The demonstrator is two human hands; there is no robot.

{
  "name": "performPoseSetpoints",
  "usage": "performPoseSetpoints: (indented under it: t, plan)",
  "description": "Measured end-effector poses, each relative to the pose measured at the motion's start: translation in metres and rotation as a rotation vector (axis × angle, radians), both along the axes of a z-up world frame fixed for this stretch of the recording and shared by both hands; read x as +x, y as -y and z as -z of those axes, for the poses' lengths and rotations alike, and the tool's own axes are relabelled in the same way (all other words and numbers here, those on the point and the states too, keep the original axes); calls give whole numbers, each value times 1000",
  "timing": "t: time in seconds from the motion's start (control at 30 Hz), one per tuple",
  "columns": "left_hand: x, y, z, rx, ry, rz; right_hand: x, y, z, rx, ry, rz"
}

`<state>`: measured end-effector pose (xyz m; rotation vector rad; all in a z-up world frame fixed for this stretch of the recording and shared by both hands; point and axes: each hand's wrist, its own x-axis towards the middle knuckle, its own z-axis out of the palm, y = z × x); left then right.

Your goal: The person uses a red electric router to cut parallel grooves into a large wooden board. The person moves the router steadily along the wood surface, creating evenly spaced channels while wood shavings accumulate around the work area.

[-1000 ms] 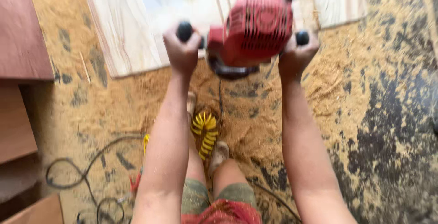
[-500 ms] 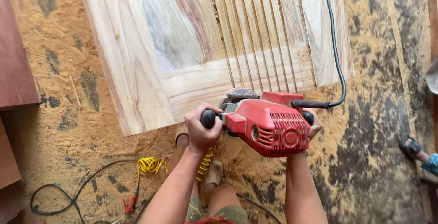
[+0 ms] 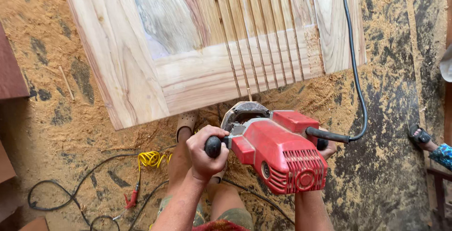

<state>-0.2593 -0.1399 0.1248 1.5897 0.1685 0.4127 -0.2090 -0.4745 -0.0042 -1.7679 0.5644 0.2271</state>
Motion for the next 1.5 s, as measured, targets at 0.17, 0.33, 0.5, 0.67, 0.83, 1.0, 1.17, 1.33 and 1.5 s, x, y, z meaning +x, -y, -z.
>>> performPoseSetpoints:
  t: [0.17, 0.33, 0.5, 0.67, 0.83, 1.0, 1.17, 1.33, 1.5]
  plan:
    - [-11, -7, -3, -26, -40, 3, -20, -5, -6, -33, 107, 56]
    - [-9, -18, -1, 1, -64, -16, -32, -12, -15, -138, 388, 220]
    - [-7, -26, -4, 7, -71, -2, -30, -23, -13, -104, 343, 169]
    - [4, -30, 1, 24, -64, -12, -26, -30, -3, -70, 264, 103]
    - [12, -32, 5, 1, -80, -23, -16, -33, 6, -41, 207, 51]
    - [8, -32, 9, 1, -77, -30, -11, -31, 12, -41, 173, 12]
    - [11, -35, 12, -3, -41, -35, 4, -33, 16, -34, 168, -24]
    - [10, -32, 14, 16, -19, -36, -2, -25, 14, -42, 143, -42]
    - [11, -34, 14, 34, -25, -32, -11, -20, 9, -47, 183, -49]
